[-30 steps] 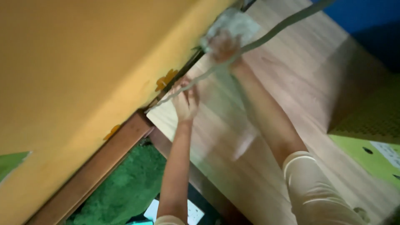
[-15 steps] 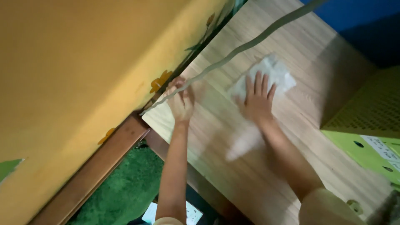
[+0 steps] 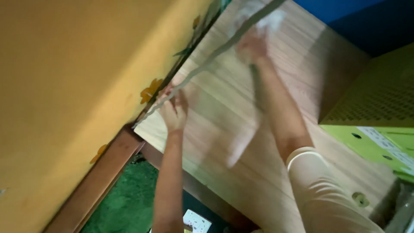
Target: The person is cleaning a wooden desk surface using wet wipes after handling small yellow objects and tape.
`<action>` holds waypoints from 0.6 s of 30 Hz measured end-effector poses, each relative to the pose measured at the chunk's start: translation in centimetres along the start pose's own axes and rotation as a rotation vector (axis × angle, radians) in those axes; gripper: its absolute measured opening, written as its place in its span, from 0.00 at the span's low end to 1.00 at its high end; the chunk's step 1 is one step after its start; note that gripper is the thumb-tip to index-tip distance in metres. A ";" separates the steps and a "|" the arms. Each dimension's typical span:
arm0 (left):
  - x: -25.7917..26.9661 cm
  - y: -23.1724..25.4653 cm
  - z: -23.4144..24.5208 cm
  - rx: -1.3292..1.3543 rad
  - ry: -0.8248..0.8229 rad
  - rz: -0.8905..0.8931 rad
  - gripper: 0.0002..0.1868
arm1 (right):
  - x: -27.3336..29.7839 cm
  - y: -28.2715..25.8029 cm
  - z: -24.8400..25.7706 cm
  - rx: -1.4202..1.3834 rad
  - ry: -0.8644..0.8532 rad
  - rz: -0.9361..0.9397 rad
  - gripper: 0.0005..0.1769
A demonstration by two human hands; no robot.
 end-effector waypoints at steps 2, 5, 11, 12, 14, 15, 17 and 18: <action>-0.4 1.5 0.9 0.061 0.020 -0.028 0.24 | 3.5 -1.0 7.1 0.945 0.208 -0.396 0.32; -0.5 2.0 1.0 0.083 0.027 -0.025 0.22 | 9.3 -6.0 12.0 0.994 0.228 -0.710 0.35; -0.7 3.1 1.5 0.061 0.014 0.011 0.21 | 20.5 -14.6 6.2 0.809 0.339 -0.921 0.40; -0.6 3.0 1.4 0.062 0.014 0.012 0.21 | 23.5 -14.5 3.1 0.810 0.339 -0.922 0.40; -1.0 2.8 1.3 0.184 0.056 -0.012 0.20 | 28.0 -15.3 -3.4 1.227 0.236 -0.425 0.39; -1.1 2.9 1.3 0.183 0.058 -0.014 0.20 | 27.8 -17.1 -6.6 1.227 0.237 -0.423 0.39; -1.0 3.0 1.5 0.259 0.097 -0.033 0.23 | 27.5 -20.5 -14.0 1.018 -0.009 -0.321 0.41; -1.1 3.0 1.4 0.256 0.097 -0.030 0.23 | 25.3 -21.1 -15.4 1.015 -0.013 -0.321 0.41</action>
Point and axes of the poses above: each hand's wrist, its own x-axis away from the middle knuckle, its own z-axis out of the back of the hand, y = z × x, the point moved 3 cm from there along -x, towards the middle knuckle, and after that the axes turned 6 degrees about z, right-handed, at the moved point
